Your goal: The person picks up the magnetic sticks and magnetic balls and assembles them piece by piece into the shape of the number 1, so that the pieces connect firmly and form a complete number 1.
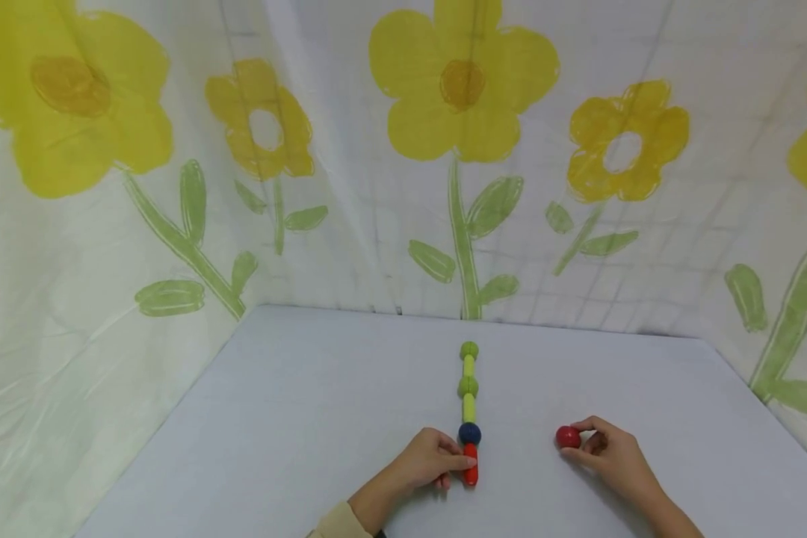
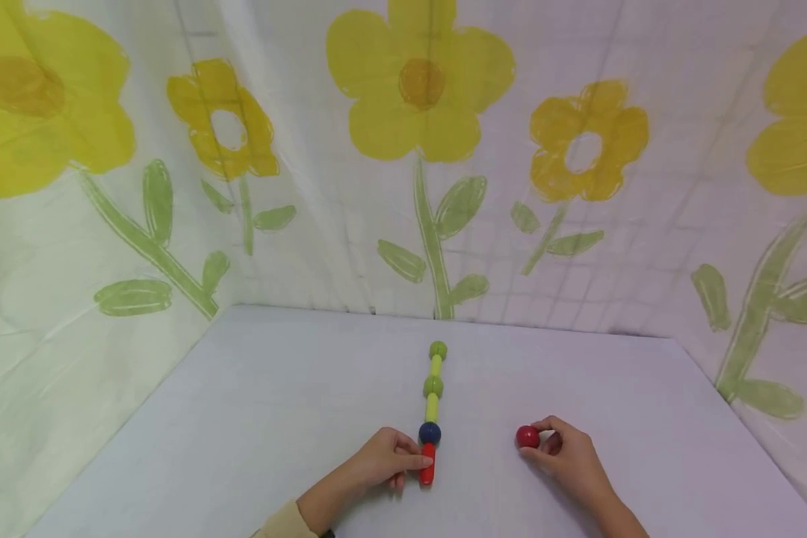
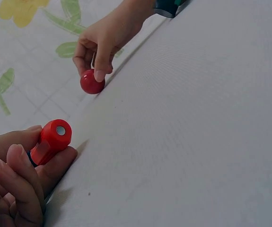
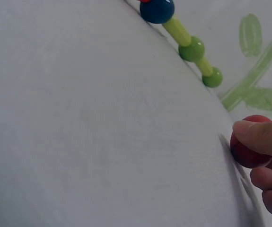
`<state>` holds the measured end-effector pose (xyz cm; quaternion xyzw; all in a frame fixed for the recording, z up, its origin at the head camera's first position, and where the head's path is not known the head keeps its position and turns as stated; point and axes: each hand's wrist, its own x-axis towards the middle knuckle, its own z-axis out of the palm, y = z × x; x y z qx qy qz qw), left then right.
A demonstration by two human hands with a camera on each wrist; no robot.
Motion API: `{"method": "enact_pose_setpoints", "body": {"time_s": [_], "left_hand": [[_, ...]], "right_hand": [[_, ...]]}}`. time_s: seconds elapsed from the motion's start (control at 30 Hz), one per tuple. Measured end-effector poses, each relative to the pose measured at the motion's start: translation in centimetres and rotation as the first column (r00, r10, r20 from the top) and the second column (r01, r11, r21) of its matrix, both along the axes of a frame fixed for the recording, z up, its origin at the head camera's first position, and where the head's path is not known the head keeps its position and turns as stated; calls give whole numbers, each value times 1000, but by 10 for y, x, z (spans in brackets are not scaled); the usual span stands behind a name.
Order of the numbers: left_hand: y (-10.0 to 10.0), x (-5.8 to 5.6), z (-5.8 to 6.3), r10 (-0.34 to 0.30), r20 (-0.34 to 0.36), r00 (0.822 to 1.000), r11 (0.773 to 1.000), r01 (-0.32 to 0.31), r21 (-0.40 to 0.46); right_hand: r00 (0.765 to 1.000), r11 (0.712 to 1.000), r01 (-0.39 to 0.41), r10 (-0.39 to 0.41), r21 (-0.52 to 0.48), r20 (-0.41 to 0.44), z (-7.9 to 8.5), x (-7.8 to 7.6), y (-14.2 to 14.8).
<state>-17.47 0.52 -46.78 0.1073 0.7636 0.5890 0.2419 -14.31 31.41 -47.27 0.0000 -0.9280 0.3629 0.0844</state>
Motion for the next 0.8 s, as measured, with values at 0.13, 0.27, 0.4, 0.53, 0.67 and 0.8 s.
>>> {"method": "enact_pose_setpoints", "body": {"time_s": [0.13, 0.27, 0.4, 0.53, 0.67, 0.8], "left_hand": [[-1, 1, -1, 6, 3, 1000, 1000, -6, 12], [-1, 2, -2, 11, 16, 1000, 1000, -12, 23], [-1, 3, -1, 15, 27, 1000, 1000, -15, 16], [-1, 2, -1, 17, 27, 999, 1000, -17, 15], [-1, 2, 1, 15, 26, 1000, 1000, -16, 16], [0, 2, 2, 16, 26, 1000, 1000, -17, 13]], "right_hand": [[999, 999, -40, 40, -18, -14, -2, 4, -8], [998, 999, -48, 48, -8, -31, -2, 8, -13], [999, 999, -44, 44, -13, 4, 0, 12, -18], [997, 996, -74, 75, -45, 2, 1, 16, -22], [985, 983, -166, 162, -76, -52, -1, 20, -25], [966, 966, -247, 240, -80, -94, -2, 23, -30]]}}
